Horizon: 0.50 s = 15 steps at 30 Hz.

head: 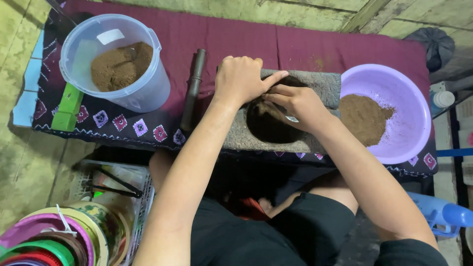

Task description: Transferring brown powder from a stone mortar into a plastic bowl using a metal spoon.

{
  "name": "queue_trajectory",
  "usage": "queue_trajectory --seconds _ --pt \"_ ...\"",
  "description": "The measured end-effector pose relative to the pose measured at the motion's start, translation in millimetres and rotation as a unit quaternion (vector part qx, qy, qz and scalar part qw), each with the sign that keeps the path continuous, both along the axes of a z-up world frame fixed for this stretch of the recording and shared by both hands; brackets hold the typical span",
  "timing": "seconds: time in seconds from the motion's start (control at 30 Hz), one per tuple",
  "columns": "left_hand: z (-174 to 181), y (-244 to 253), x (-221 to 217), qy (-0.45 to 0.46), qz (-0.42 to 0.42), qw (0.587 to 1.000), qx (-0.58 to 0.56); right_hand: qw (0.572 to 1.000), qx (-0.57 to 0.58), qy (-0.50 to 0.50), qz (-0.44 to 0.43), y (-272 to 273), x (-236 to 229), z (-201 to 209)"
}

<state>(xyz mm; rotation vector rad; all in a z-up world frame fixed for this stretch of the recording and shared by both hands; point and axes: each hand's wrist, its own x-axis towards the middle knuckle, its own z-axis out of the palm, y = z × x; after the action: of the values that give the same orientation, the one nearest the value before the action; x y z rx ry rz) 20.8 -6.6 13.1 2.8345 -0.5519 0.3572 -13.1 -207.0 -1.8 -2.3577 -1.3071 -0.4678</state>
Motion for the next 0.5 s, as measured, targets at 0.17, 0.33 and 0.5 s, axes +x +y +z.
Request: queue_trajectory --seconds 0.17,0.33,0.5 --pt "-2.6 -1.3 0.8 0.002 0.003 1.000 -0.004 0.997 -0.073 0.000 0.000 -5.8 11.9 -27.0" --pt "-5.9 -2.4 2.7 -0.012 0.008 1.000 -0.007 0.993 -0.110 0.024 0.026 -8.4 16.3 -24.1" --pt "-11.6 -4.1 8.5 -0.019 0.007 1.000 -0.017 0.982 -0.172 -0.079 0.018 -5.6 28.1 -48.7"
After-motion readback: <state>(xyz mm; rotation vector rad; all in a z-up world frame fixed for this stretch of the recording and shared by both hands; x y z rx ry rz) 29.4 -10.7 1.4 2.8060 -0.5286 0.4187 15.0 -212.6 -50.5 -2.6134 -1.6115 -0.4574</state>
